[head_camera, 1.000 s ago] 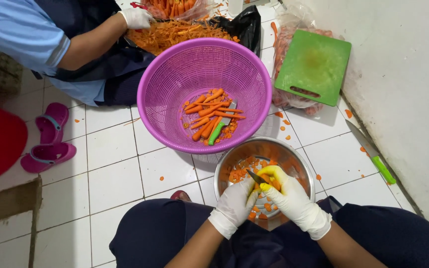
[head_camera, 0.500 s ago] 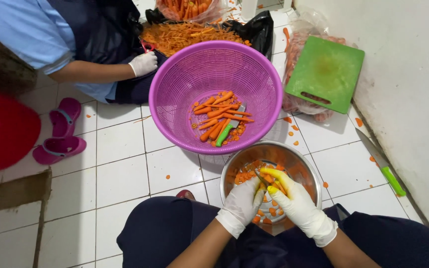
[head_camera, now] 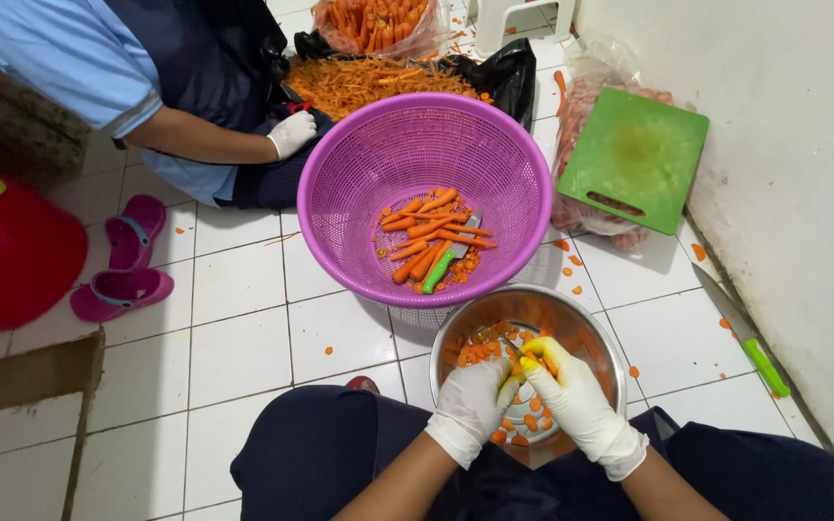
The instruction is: A person sitting on the floor is slicing carrots into a metal bowl using a knife.
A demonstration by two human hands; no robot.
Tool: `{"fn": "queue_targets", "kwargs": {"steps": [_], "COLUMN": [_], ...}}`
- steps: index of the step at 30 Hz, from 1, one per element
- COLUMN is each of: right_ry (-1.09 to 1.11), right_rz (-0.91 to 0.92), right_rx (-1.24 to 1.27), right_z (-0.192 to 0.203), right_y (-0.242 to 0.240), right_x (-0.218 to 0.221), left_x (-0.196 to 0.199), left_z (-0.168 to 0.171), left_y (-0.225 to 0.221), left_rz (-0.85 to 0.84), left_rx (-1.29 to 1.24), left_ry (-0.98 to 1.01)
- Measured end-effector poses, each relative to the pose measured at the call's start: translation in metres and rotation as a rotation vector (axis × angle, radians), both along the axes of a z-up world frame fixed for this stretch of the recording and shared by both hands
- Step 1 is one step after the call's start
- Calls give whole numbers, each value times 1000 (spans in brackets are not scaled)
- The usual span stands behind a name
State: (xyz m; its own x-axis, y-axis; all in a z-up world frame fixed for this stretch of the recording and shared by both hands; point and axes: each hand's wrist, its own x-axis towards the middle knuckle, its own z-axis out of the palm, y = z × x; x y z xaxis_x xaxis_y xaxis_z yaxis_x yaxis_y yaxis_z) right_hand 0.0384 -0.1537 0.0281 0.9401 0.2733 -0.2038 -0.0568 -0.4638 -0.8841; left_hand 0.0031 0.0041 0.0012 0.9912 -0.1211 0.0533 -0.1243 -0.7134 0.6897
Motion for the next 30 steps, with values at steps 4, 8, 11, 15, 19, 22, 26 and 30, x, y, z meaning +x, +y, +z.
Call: {"fn": "queue_targets", "kwargs": {"steps": [4,8,11,15,19,22,26,30], "right_ry": [-57,-53,-79,-74,9,171,42,65], "right_rz": [-13,-57,-73,-99,-69,-31,-88,-144], "right_rx": [43,103,122,176,264,425,300,424], "right_z": [-6,-9,-13,-21,-12,-4,-18,-33], "right_y": [1,0,0,-2,-4,-2,-1,-5], "right_x": [0,-2,-1,3,0,-2,-1,4], "left_x": [-2,-1,-2,2,9,13,9,5], "left_z": [12,18,14,0,-12,-18,-19,0], "left_y": [-1,-5,-8,-13,-11,-10,-13,-16], "left_rz": [68,228,258,316,350,340,345,338], "left_rx": [-70,-377,-603,-805,-915,-1214,-1115,-949], "left_ry": [-102,47,170,246,268,290,287,359]}}
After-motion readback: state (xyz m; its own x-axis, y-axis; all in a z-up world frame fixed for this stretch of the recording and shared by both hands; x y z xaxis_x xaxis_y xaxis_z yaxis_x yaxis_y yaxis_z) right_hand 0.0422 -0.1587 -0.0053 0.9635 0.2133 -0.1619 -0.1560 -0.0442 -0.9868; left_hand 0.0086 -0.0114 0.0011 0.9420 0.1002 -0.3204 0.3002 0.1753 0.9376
